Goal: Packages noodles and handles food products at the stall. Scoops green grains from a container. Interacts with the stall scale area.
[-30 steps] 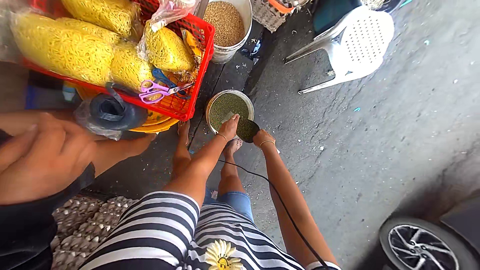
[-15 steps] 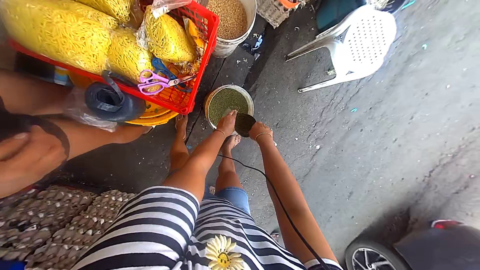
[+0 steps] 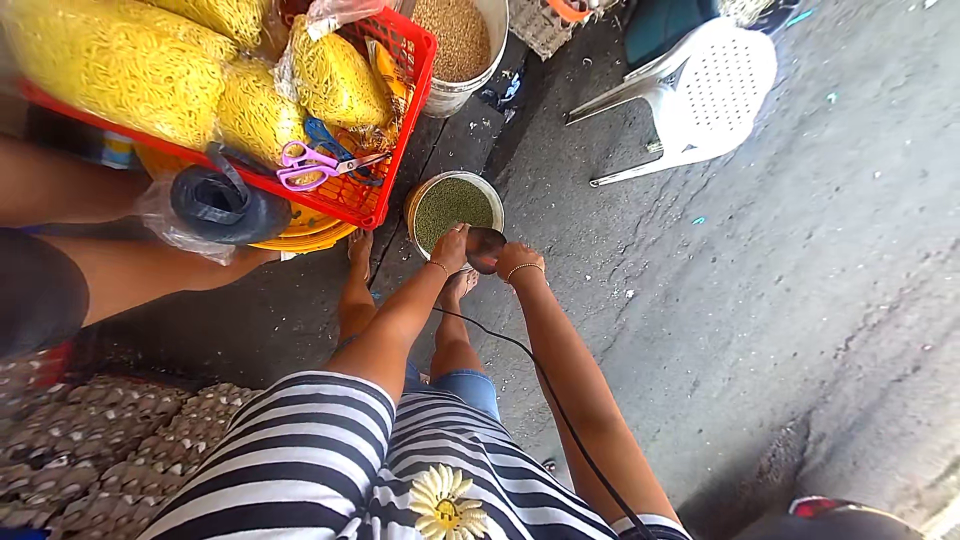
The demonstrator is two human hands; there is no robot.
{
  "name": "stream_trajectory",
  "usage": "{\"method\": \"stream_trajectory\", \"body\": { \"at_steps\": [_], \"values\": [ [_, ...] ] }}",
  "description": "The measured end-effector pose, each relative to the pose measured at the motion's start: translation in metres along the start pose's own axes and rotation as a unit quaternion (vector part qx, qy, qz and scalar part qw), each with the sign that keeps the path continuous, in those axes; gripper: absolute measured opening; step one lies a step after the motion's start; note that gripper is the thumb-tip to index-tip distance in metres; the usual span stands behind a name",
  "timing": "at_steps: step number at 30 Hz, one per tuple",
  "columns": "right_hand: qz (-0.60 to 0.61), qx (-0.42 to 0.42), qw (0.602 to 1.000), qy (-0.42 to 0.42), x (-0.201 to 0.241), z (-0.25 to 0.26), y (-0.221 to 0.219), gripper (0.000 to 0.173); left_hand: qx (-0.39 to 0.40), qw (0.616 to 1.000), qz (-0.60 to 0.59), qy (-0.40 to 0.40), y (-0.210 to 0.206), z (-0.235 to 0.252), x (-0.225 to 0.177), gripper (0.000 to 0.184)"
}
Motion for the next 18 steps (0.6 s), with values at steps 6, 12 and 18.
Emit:
{"method": "stream_trajectory", "body": {
  "at_steps": [6,12,18],
  "values": [
    [0.034,-0.043,0.998,0.028,-0.023,-0.028,0.007,0.037,-0.014,0.998,-0.063,0.006,0.023,-0.015,0.005,0.062],
    [0.232,-0.071,0.969,0.036,-0.117,-0.023,-0.038,0.054,-0.034,0.992,-0.113,-0.037,0.067,-0.066,-0.006,0.044],
    [0.28,-0.082,0.956,-0.025,-0.145,-0.05,-0.073,0.049,-0.015,0.981,-0.174,-0.081,0.209,-0.167,-0.04,0.037]
  ]
}}
Point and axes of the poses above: each hand's wrist, its own z-axis towards the middle knuckle, its own y-axis out of the back of the hand, x = y × z, the point moved 9 cm from there along z, towards the middle knuckle, and after that the axes turned 12 degrees about y, right-handed, at the moved point
